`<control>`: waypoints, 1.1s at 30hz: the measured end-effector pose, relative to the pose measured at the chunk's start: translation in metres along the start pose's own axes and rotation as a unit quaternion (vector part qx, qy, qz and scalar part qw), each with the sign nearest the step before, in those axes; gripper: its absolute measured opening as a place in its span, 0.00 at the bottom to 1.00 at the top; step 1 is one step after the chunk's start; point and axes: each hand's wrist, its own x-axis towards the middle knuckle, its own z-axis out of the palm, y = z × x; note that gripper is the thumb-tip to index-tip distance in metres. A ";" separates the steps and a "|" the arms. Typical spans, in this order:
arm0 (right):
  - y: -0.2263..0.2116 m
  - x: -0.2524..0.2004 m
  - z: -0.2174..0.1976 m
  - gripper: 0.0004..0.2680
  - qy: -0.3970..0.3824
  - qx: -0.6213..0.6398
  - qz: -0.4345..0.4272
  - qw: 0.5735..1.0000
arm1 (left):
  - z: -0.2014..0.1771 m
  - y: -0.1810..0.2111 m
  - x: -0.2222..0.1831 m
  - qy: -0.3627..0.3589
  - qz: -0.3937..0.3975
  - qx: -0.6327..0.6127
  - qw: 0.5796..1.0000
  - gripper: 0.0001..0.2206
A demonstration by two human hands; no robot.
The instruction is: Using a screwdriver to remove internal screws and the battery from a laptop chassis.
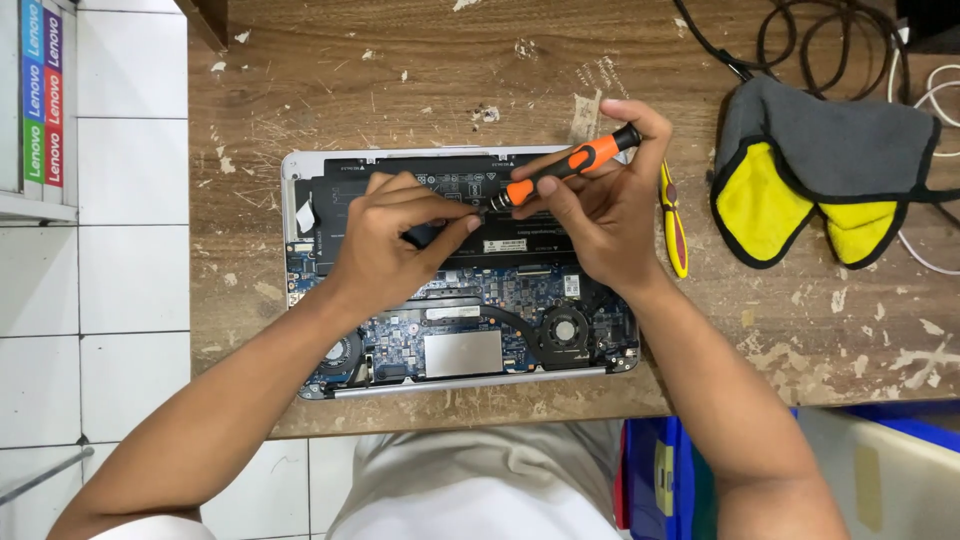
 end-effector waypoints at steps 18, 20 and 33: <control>0.021 -0.005 0.004 0.14 0.088 0.128 0.084 0.984 | -0.003 0.009 0.005 0.075 0.002 -0.090 0.993 0.02; 0.031 -0.007 0.005 0.15 0.095 0.152 0.093 0.979 | -0.002 0.007 0.007 0.094 -0.004 -0.125 0.988 0.01; 0.038 -0.016 0.017 0.16 0.176 0.260 0.192 0.930 | -0.003 0.006 0.009 0.120 -0.029 -0.188 0.974 0.01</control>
